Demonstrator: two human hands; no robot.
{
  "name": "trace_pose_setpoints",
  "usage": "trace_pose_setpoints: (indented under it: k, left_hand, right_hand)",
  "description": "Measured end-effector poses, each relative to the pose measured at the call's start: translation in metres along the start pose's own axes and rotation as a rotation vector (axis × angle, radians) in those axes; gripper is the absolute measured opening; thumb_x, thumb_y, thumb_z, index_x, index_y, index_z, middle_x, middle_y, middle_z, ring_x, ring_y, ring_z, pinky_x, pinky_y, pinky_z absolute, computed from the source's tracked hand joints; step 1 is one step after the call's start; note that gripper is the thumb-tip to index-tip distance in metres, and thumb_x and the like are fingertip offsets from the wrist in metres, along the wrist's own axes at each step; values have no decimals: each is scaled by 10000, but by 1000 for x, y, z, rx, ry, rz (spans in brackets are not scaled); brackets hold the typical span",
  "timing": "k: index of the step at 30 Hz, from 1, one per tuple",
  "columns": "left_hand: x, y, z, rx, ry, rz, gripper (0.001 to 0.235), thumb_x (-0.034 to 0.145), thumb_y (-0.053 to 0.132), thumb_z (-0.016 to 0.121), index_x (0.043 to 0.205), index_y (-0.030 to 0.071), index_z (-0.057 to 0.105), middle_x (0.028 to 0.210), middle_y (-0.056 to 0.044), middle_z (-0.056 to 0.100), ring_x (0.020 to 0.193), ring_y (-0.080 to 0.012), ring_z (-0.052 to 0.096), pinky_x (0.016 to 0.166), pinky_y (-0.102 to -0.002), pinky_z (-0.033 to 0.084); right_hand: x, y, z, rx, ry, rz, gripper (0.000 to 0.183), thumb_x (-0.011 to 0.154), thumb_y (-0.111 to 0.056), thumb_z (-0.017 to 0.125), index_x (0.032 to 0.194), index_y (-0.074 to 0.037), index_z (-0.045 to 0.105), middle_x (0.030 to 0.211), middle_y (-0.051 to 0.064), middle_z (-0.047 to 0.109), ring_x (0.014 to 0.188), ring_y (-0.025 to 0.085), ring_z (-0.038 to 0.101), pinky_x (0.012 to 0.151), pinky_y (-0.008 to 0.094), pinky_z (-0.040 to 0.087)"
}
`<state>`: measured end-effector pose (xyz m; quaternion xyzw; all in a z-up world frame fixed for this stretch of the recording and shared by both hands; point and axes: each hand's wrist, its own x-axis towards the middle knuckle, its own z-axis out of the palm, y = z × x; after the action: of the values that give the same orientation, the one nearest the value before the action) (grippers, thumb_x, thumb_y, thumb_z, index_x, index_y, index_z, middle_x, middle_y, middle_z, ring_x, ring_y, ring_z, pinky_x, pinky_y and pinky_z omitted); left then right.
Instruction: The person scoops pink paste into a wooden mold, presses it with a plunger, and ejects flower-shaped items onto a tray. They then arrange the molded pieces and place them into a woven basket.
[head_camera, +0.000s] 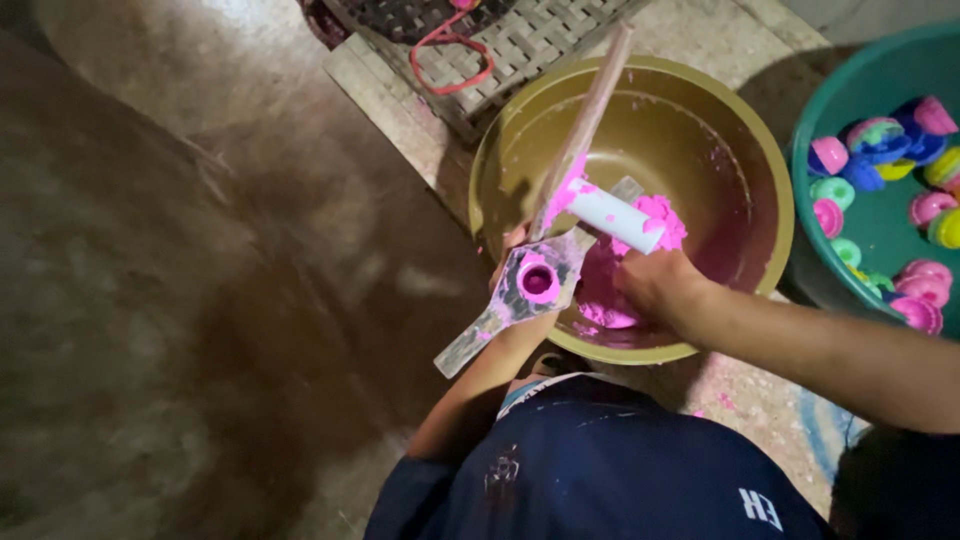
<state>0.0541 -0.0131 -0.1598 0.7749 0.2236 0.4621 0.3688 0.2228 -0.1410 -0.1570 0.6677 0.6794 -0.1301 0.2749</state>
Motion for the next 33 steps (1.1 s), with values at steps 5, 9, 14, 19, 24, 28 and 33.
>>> trace_pose_setpoints:
  k: [5,9,14,19,24,28,33]
  left_hand:
    - [0,-3,3,11,-33,8,521,872,261,785,1325,74,611,1298,-106,649,1095,-293,692,1003,-388,548]
    - [3,-1,-4,17,-101,5,537,867,275,782,1341,87,613,1324,-105,647,1094,-305,697,1002,-396,550]
    - [40,3,-20,94,-181,44,559,861,292,778,1360,103,615,1356,-104,643,1094,-320,702,1000,-408,552]
    - [63,25,-18,301,-310,247,580,855,309,774,1380,118,617,1389,-104,640,1094,-336,708,998,-419,554]
    - [57,42,-16,139,-631,287,651,859,354,753,1436,99,591,1385,-98,650,1052,-325,724,1066,-449,553]
    - [50,39,6,108,-713,269,414,926,328,696,1289,130,666,1292,-110,702,1062,-304,718,979,-433,572]
    - [27,40,22,-293,-938,-51,300,982,259,581,1233,130,682,1148,-91,765,1035,-252,740,935,-411,593]
  right_hand:
    - [-21,-15,-1,41,119,16,145,888,-179,615,854,-140,750,860,81,742,786,239,749,638,367,594]
    - [-47,-5,-16,240,-94,68,196,948,-210,578,1017,-89,716,974,178,729,916,342,728,785,436,586]
    - [-125,62,-32,847,294,-247,401,882,-170,609,1256,-117,744,1038,102,828,891,242,777,790,387,567]
    - [-189,93,-20,1399,-41,166,412,1063,-248,602,1442,-115,698,873,287,553,615,140,438,517,306,434]
    - [-188,89,-65,1213,-16,260,434,1005,-377,560,1333,-155,736,898,100,704,725,123,626,635,273,538]
    - [-165,39,-124,370,-153,372,304,1036,-347,507,1200,-241,740,1036,0,749,952,179,735,753,324,559]
    - [-165,-26,-134,-142,382,163,306,884,-198,560,1158,-93,645,894,55,673,729,209,714,553,341,577]
